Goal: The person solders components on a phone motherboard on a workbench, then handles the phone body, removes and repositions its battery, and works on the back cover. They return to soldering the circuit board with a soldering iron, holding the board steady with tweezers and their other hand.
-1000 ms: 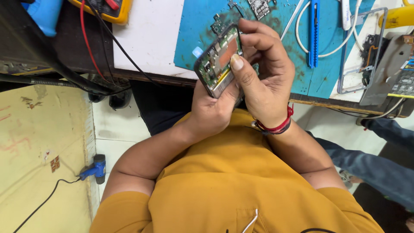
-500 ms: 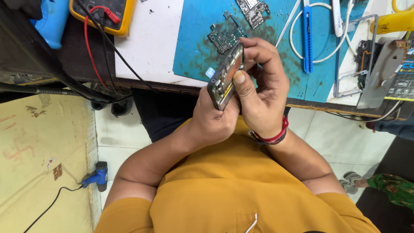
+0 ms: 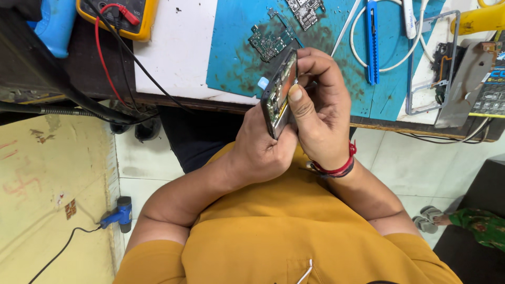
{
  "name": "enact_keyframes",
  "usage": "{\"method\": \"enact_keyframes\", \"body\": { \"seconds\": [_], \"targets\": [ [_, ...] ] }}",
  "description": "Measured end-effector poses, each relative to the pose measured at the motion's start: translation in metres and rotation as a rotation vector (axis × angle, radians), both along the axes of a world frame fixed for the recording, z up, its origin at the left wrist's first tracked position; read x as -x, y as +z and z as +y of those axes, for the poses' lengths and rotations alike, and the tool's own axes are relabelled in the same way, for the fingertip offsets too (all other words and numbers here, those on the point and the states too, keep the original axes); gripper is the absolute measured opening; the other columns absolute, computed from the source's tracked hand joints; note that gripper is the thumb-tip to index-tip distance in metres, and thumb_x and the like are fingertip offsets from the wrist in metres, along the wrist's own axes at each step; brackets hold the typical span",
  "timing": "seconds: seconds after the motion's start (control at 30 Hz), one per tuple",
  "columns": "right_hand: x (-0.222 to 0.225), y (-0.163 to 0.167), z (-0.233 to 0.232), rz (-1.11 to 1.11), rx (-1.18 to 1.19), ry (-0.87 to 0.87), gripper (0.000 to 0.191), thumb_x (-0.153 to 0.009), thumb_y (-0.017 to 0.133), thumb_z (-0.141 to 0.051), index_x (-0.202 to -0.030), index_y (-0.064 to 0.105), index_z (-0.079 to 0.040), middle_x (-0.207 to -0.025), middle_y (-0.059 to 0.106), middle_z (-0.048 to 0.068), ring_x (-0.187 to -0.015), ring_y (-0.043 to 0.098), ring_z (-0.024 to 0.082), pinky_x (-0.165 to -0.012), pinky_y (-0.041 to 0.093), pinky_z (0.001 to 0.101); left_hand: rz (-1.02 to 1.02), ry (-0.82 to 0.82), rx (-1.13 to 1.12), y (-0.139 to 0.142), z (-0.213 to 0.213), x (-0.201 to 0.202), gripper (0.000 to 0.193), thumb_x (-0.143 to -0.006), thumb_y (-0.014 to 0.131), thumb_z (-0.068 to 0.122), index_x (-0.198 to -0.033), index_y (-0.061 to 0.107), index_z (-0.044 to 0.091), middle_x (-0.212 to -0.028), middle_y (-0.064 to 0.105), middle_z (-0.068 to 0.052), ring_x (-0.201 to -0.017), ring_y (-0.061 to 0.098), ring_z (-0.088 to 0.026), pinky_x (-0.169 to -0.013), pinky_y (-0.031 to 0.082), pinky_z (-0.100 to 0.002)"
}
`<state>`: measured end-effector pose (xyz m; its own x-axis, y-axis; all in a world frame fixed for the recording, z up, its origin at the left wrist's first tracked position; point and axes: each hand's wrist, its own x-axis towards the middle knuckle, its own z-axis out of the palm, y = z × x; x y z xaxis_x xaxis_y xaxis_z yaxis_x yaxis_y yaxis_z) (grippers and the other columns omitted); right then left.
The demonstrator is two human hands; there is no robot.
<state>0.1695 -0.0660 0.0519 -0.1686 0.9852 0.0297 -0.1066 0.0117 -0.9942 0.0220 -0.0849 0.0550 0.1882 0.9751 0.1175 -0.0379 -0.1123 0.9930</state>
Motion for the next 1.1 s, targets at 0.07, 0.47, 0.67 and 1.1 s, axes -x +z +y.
{"method": "enact_keyframes", "body": {
  "seconds": [0.07,0.47,0.67,1.1],
  "targets": [
    [-0.002,-0.002,-0.002,0.022,0.018,0.005,0.027,-0.115,0.067,-0.014,-0.132,0.052,0.000,-0.141,0.052,0.005,-0.104,0.051,0.006,-0.099,0.043,0.0219,0.021,0.002,0.007,-0.002,-0.001,0.000,0.019,-0.090,0.052,-0.001,-0.109,0.056,-0.002,-0.087,0.063,-0.016,-0.082,0.066,-0.035,-0.076,0.052,-0.041],
    [-0.006,-0.017,-0.001,0.055,0.051,-0.001,0.025,-0.116,0.065,-0.010,-0.136,0.055,0.001,-0.150,0.053,0.010,-0.118,0.052,0.009,-0.111,0.042,0.0268,-0.267,-0.012,0.277,-0.005,-0.004,-0.008,0.015,-0.099,0.051,-0.001,-0.111,0.059,-0.002,-0.093,0.060,-0.003,-0.080,0.056,-0.010,-0.074,0.049,-0.030],
    [-0.008,-0.018,0.000,0.068,0.050,0.005,0.025,-0.115,0.066,-0.009,-0.135,0.056,0.002,-0.148,0.054,0.009,-0.120,0.055,0.010,-0.111,0.043,0.0275,-0.159,0.018,0.182,-0.005,-0.004,-0.010,0.014,-0.098,0.051,0.000,-0.110,0.059,-0.002,-0.094,0.063,-0.006,-0.084,0.060,-0.014,-0.078,0.052,-0.031],
    [-0.023,-0.004,0.005,0.042,0.078,0.042,0.025,-0.114,0.073,-0.007,-0.129,0.054,-0.001,-0.116,0.059,0.001,-0.097,0.053,0.005,-0.092,0.045,0.0212,0.148,0.013,0.015,-0.010,-0.002,-0.008,0.012,-0.091,0.059,0.002,-0.103,0.058,0.000,-0.084,0.063,-0.011,-0.075,0.067,-0.021,-0.071,0.050,-0.039]
  ]
}}
